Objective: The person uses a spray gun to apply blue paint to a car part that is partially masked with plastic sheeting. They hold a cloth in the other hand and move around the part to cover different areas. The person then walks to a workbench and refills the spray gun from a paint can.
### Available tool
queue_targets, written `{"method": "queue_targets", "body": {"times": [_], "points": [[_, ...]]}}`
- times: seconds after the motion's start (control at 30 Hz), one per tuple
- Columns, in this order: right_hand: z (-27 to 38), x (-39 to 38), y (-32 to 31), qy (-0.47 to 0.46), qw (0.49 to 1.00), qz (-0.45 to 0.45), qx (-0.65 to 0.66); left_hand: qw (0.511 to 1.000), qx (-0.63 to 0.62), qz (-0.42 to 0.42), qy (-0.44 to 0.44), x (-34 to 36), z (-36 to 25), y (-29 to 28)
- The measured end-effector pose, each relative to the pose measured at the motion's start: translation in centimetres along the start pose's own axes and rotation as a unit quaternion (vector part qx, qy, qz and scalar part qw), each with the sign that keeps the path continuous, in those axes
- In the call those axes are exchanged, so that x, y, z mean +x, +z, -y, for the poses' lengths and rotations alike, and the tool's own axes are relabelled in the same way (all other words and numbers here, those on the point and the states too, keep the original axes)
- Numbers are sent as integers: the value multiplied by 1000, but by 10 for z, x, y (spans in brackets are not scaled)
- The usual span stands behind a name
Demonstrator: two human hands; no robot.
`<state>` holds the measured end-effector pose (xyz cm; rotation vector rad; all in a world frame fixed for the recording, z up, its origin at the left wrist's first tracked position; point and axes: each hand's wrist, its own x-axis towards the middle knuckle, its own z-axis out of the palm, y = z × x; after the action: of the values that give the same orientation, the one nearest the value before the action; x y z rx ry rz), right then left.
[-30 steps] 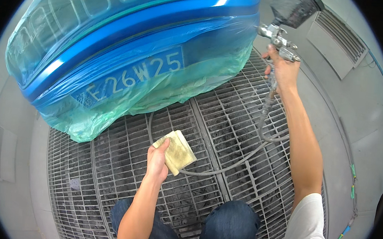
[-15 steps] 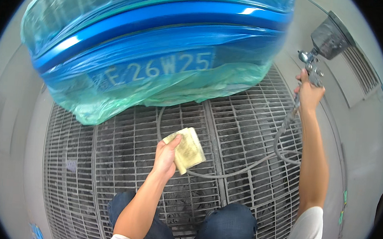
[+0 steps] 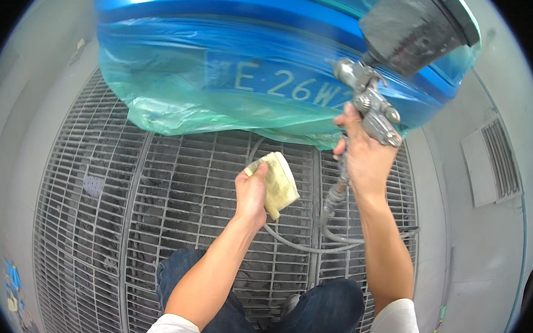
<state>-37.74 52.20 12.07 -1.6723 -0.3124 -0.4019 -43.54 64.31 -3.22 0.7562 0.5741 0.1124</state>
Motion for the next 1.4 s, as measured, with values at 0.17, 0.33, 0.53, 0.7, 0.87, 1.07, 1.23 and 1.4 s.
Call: {"method": "queue_targets", "body": {"times": [0.17, 0.33, 0.53, 0.7, 0.87, 1.07, 1.23, 1.4], "points": [[4, -3, 90, 13, 998, 62, 16, 993, -36, -81, 77, 4, -42, -29], [-11, -5, 149, 38, 977, 165, 127, 986, -39, -118, 109, 5, -68, -49], [-37, -4, 106, 45, 989, 85, 115, 993, -24, -91, 74, 3, -76, -57], [-47, -3, -4, 47, 992, -94, 68, 995, -18, -73, 65, 8, -74, -58], [-58, -2, -96, -7, 972, -233, -25, 998, 0, -48, 44, 7, -64, -52], [-61, 1, -119, -20, 944, -318, -80, 1000, 1, -29, -12, -21, -49, -27], [-18, 7, -87, 58, 956, -274, -86, 992, 8, -65, -110, -61, -54, -30], [59, -2, -37, 160, 965, -204, -41, 969, -5, -161, -187, -101, -63, -57]]}}
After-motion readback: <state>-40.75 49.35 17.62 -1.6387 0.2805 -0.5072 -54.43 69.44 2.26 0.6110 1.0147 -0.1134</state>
